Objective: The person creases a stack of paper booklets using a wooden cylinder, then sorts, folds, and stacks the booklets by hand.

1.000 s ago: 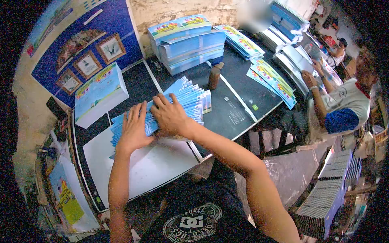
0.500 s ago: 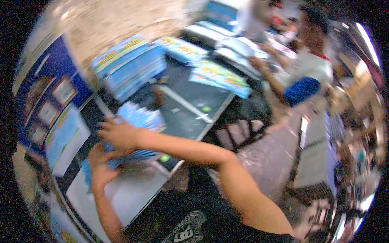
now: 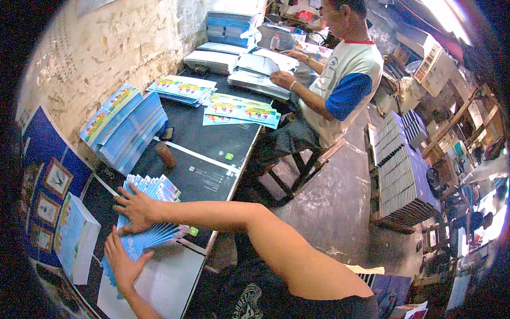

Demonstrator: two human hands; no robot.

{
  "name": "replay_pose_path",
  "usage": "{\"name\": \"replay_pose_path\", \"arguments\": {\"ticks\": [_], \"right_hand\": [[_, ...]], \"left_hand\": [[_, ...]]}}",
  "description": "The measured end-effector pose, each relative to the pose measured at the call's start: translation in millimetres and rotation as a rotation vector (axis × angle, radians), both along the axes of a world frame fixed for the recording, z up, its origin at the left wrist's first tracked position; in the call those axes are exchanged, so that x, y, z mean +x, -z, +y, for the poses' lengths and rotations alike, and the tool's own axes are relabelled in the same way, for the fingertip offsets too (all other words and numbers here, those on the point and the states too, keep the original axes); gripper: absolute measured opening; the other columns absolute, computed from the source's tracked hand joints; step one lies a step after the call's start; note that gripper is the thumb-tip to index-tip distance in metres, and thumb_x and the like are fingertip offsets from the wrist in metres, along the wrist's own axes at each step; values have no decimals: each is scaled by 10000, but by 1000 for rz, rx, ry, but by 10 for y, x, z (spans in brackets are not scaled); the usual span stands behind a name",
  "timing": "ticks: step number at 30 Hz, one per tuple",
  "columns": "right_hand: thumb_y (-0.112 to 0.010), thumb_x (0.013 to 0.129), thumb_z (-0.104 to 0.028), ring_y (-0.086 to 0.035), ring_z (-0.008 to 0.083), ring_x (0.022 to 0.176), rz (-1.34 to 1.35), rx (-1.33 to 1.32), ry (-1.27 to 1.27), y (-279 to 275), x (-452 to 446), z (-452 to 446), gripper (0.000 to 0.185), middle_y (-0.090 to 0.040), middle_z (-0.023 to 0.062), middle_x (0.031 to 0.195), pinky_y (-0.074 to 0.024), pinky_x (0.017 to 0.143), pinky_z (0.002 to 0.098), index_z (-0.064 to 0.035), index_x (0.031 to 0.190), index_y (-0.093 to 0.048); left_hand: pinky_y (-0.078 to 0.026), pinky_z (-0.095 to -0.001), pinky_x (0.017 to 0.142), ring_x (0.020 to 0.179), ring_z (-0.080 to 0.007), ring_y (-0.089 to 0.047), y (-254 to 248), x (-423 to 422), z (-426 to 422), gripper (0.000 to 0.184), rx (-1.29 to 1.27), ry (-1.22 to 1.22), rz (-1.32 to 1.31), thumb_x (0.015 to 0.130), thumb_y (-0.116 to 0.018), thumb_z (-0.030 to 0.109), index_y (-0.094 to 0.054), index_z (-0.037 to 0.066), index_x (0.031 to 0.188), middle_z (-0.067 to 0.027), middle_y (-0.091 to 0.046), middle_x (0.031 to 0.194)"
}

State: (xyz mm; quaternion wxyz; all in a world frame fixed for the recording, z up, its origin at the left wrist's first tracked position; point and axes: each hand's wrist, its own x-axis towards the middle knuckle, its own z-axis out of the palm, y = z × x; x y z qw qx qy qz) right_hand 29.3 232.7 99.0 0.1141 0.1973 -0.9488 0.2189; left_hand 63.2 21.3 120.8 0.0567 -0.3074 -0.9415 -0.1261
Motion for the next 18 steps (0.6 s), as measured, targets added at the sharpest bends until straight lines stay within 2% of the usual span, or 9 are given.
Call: {"name": "replay_pose_path", "arguments": {"ticks": [3, 6, 9, 10, 13, 14, 17, 18], "right_hand": [[-402, 879, -746, -247, 420, 1469, 4, -5, 8, 14, -9, -11, 887, -413, 220, 1509, -108, 1189, 627, -42, 1408, -508], [-440, 874, -733, -335, 403, 1417, 111, -39, -11, 181, -141, 118, 828, -487, 211, 1432, -155, 1167, 639, -62, 1344, -567], [-471, 911, -673, -391, 366, 1374, 24, 113, 89, -113, -111, 450, 710, -523, 200, 1363, -221, 1158, 607, -80, 1277, -607], [-491, 904, -676, -469, 359, 1284, 99, 106, 89, -73, -124, 540, 689, -581, 183, 1238, -327, 1095, 582, -63, 1179, -642], [-497, 866, -724, -475, 357, 1279, -56, 73, 23, -128, -113, 636, 743, -583, 159, 1233, -393, 1028, 561, -83, 1218, -629], [-501, 870, -728, -554, 362, 1201, -40, 95, 5, -149, -80, 685, 743, -637, 182, 1167, -468, 951, 511, -73, 1184, -656], [-554, 880, -688, -645, 396, 1010, -277, -108, -54, -292, 4, 872, 719, -684, 227, 1054, -521, 874, 465, -30, 1136, -690], [-507, 901, -712, -673, 378, 894, -389, -194, -93, -319, 19, 944, 770, -706, 237, 974, -526, 841, 439, 0, 1107, -716]], "left_hand": [[-259, -521, 1139, 1325, -411, -375, 19, -17, -25, 1239, -3, 16, 18, 538, -891, 495, -287, 7, 1503, -225, -425, 1398], [-269, -527, 1128, 1315, -412, -386, 22, -23, -39, 1227, 14, 28, 8, 546, -883, 514, -297, 7, 1498, -224, -431, 1394], [-279, -532, 1116, 1303, -414, -398, 9, -1, -25, 1217, -1, 5, 32, 551, -878, 517, -301, 12, 1496, -224, -438, 1386], [-279, -533, 1115, 1302, -414, -400, 6, 6, -16, 1215, -2, 1, 26, 547, -880, 509, -303, 14, 1495, -224, -441, 1381], [-281, -532, 1112, 1296, -414, -405, -10, 14, 2, 1204, -1, -6, 11, 533, -888, 478, -315, 18, 1486, -222, -452, 1368], [-282, -529, 1113, 1294, -413, -407, -15, 22, 6, 1195, 3, -8, 3, 527, -893, 460, -322, 19, 1480, -219, -456, 1364], [-299, -523, 1096, 1261, -407, -429, -11, 8, -10, 1132, 32, 14, 2, 512, -903, 397, -367, 29, 1438, -201, -484, 1322], [-308, -521, 1086, 1246, -404, -439, -2, 1, -13, 1105, 45, 29, 4, 508, -906, 375, -386, 34, 1421, -193, -496, 1303]]}}
